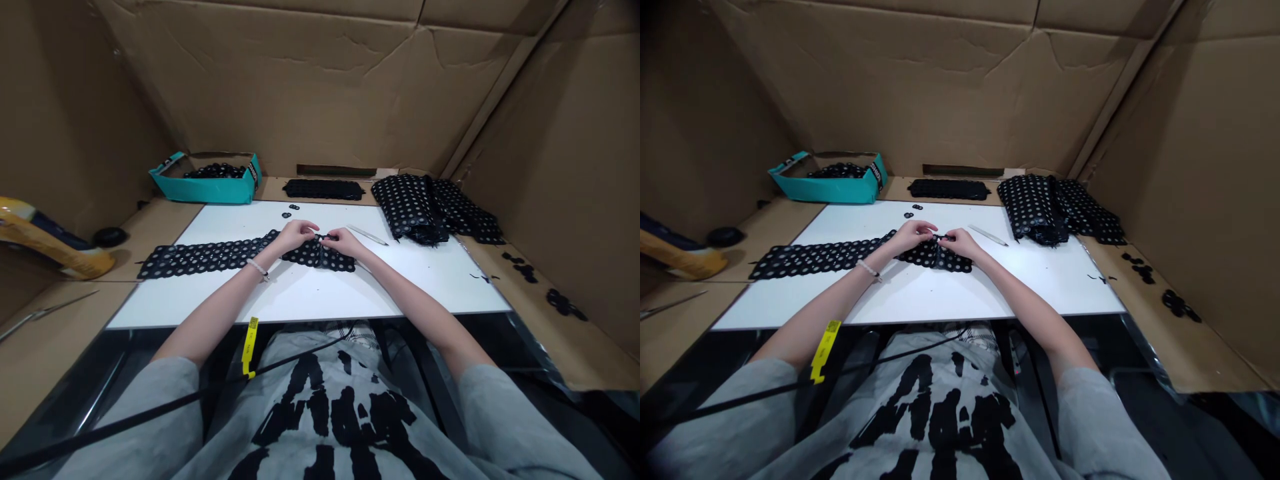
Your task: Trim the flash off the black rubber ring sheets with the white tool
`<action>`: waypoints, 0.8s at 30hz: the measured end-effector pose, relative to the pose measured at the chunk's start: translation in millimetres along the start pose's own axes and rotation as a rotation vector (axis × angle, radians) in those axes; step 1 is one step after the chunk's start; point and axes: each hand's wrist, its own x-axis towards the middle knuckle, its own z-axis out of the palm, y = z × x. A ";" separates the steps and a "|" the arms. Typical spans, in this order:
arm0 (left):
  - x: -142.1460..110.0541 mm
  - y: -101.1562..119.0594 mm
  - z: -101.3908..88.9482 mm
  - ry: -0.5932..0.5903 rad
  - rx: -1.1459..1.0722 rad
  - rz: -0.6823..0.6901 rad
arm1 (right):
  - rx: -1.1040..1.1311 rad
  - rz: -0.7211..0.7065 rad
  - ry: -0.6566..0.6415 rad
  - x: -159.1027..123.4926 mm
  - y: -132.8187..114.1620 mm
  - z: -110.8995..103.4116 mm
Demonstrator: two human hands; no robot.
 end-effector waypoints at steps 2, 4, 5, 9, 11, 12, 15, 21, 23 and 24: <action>1.4 -1.4 -6.9 -0.008 -0.032 -0.008 | 0.030 0.009 -0.018 -0.4 -1.7 -2.0; 1.0 -2.2 -11.0 -0.042 0.000 0.017 | 0.048 0.004 -0.021 -1.1 -2.3 -2.9; 0.1 -2.1 -11.4 -0.058 0.043 0.038 | 0.053 -0.005 -0.020 -1.3 -1.9 -2.8; -5.7 2.8 -3.3 -0.042 0.242 0.047 | 0.055 -0.053 -0.024 -0.5 2.2 -0.6; -8.2 7.3 2.1 -0.008 0.301 0.004 | 0.061 -0.075 -0.030 0.5 4.0 0.6; -9.1 9.5 4.4 0.006 0.321 -0.019 | 0.066 -0.080 -0.033 1.0 4.6 1.0; -10.3 13.8 9.9 0.033 0.356 -0.074 | 0.082 -0.074 -0.048 1.1 4.8 1.8; -8.3 8.3 20.0 0.092 0.283 -0.046 | 0.054 -0.057 0.001 -1.0 3.0 2.6; -5.3 3.1 18.6 0.063 0.230 -0.009 | 0.041 -0.040 0.021 -0.6 3.3 3.0; -3.2 -0.4 15.4 0.034 0.196 0.000 | 0.034 -0.028 0.033 -0.1 3.6 3.1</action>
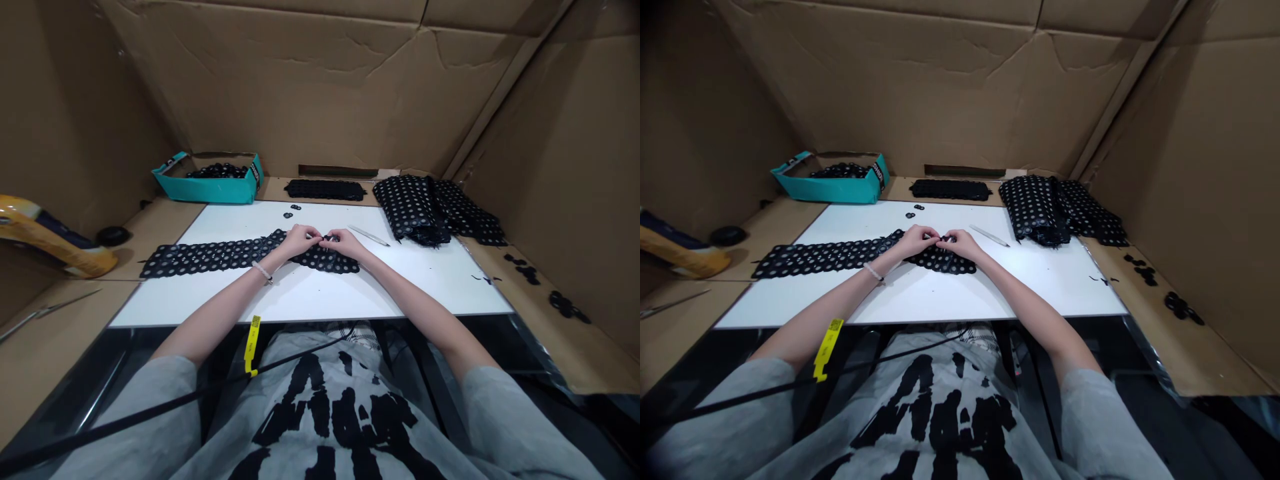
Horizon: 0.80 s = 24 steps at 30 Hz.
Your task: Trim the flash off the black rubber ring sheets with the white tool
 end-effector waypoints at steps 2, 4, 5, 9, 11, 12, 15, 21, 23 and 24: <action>5.4 -11.8 -10.1 -0.019 -0.075 -0.025 | -0.015 0.017 0.006 1.1 1.1 -0.3; 10.4 -28.8 -26.1 0.096 -0.130 -0.121 | -0.034 0.008 -0.025 1.9 2.3 -1.2; 12.3 -38.5 -35.0 0.216 -0.137 -0.189 | -0.041 0.001 -0.045 2.0 2.8 -1.9; 14.6 -73.7 -60.8 0.490 -0.138 -0.356 | -0.044 0.003 -0.063 0.5 3.1 -3.7; 15.5 -83.2 -63.0 0.483 -0.147 -0.375 | -0.048 0.009 -0.059 -0.5 2.1 -4.1; 16.5 -85.4 -62.0 0.471 -0.156 -0.377 | -0.050 0.007 -0.056 -0.9 1.5 -4.2; 20.3 -85.4 -57.5 0.443 -0.180 -0.355 | -0.052 0.003 -0.067 -1.4 0.5 -4.6; 20.5 -78.1 -53.0 0.307 0.129 -0.133 | -0.058 0.000 -0.080 0.6 4.0 -4.1; 19.4 -77.5 -49.9 0.200 0.234 -0.089 | -0.044 -0.007 -0.083 1.0 4.7 -4.2; 18.8 -77.3 -48.3 0.164 0.274 -0.088 | -0.038 -0.008 -0.085 1.1 4.8 -4.3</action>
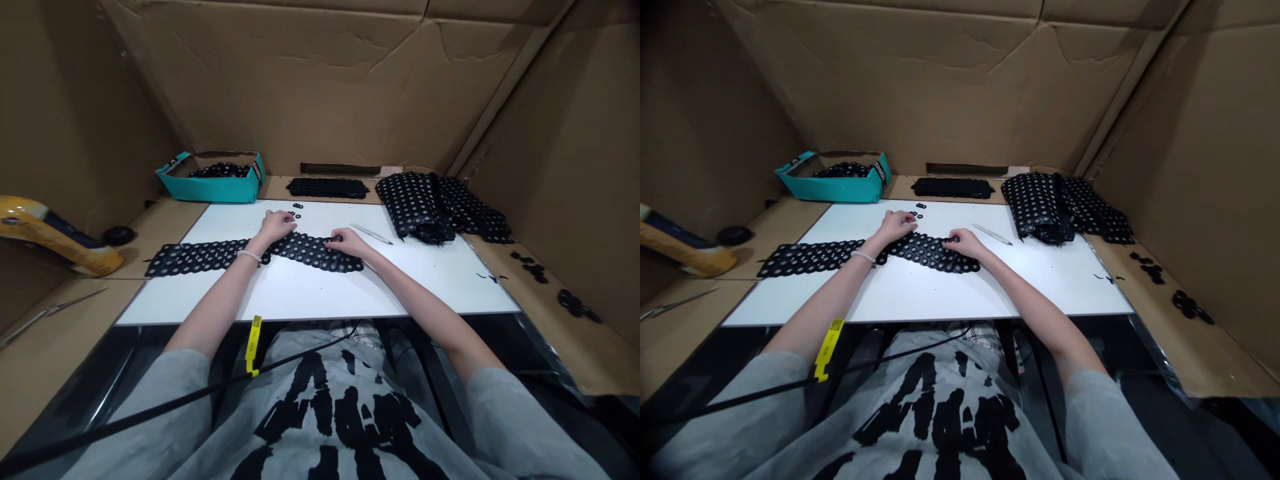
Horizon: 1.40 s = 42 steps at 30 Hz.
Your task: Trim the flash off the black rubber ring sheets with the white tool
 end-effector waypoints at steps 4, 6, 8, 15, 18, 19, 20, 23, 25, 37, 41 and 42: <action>-2.4 2.6 1.9 -0.083 0.087 -0.018 | 0.005 0.001 0.000 -0.2 -0.6 -0.5; -3.1 5.3 0.6 -0.068 0.092 -0.010 | 0.002 0.004 0.001 -0.1 -0.7 -0.3; -3.5 8.6 -0.6 -0.037 0.085 0.024 | -0.002 0.004 -0.002 0.0 -0.5 0.0; -4.0 13.3 2.0 -0.169 0.141 0.045 | -0.002 -0.005 0.000 -0.6 -2.0 -0.5; -6.3 19.9 -1.6 -0.099 0.128 0.043 | 0.005 -0.015 -0.003 -1.2 -2.3 -0.8; -7.9 24.4 -3.4 -0.071 0.109 0.063 | 0.008 -0.023 -0.002 -1.3 -2.2 -0.7; -9.9 30.0 -4.9 -0.061 0.082 0.093 | 0.015 -0.036 -0.002 -1.3 -2.1 -0.8; -17.5 49.2 -5.9 -0.165 -0.056 0.247 | 0.064 -0.092 -0.004 -1.9 -2.8 -1.4; -22.7 60.3 -3.2 -0.274 -0.143 0.351 | 0.115 -0.109 0.003 -2.7 -4.9 -2.7; -42.5 95.2 -3.1 -0.157 -0.106 0.426 | 0.337 -0.023 -0.040 -3.3 -13.1 -11.0; -44.5 101.1 5.0 -0.166 -0.152 0.348 | 0.436 -0.012 -0.081 -6.0 -13.3 -12.4; -44.0 100.9 6.1 -0.169 -0.189 0.319 | 0.461 -0.006 -0.089 -6.5 -13.1 -12.6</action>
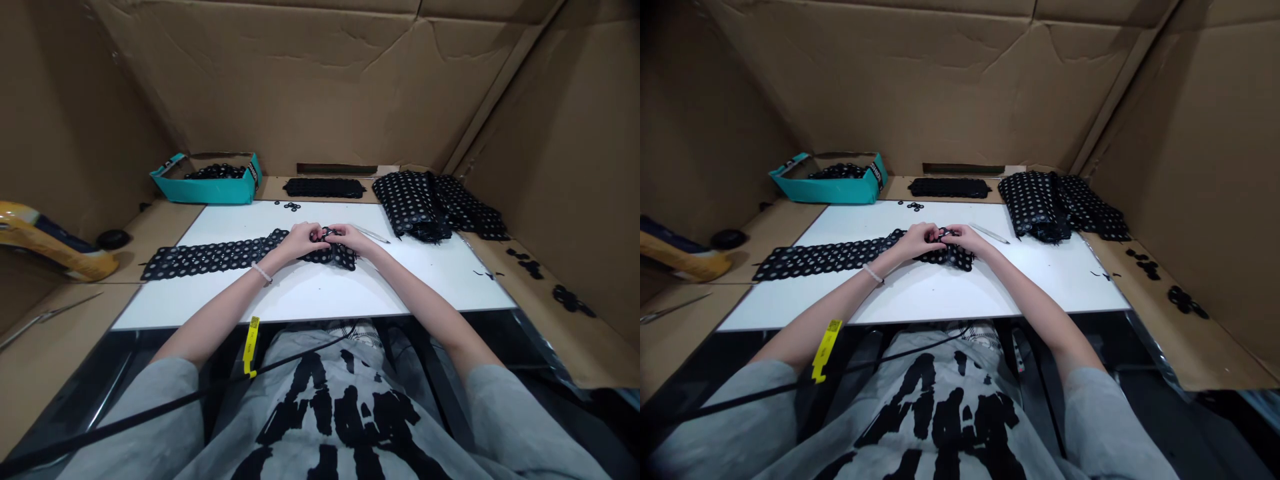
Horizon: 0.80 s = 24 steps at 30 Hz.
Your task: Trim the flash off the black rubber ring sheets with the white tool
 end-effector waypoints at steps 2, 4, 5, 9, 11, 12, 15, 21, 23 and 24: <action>0.9 -2.2 -0.2 0.001 -0.077 -0.044 | 0.012 0.014 -0.002 -0.3 0.6 -0.6; 1.3 -5.1 -1.7 -0.013 -0.131 -0.067 | -0.023 0.027 0.023 0.1 1.4 -1.0; 1.4 -6.4 -2.2 -0.022 -0.151 -0.072 | -0.047 0.032 0.040 0.4 1.7 -0.9; 2.2 -10.1 -0.5 -0.049 -0.216 -0.113 | -0.110 0.071 0.099 1.1 2.8 1.7; 3.1 -11.2 1.7 -0.053 -0.243 -0.150 | -0.119 0.104 0.128 1.6 4.2 4.2; 3.7 -12.0 2.4 -0.054 -0.259 -0.173 | -0.119 0.116 0.144 2.2 5.2 5.5; 5.4 -17.3 0.3 -0.062 -0.318 -0.270 | -0.133 0.117 0.180 6.0 8.3 8.6; 7.1 -34.8 -17.6 -0.044 -0.417 -0.446 | -0.201 0.130 0.131 14.3 9.4 9.4; 7.3 -36.4 -21.1 -0.044 -0.432 -0.438 | -0.232 0.106 0.146 14.8 9.1 9.1; 7.5 -36.1 -21.9 -0.045 -0.442 -0.438 | -0.241 0.102 0.153 14.9 8.8 9.0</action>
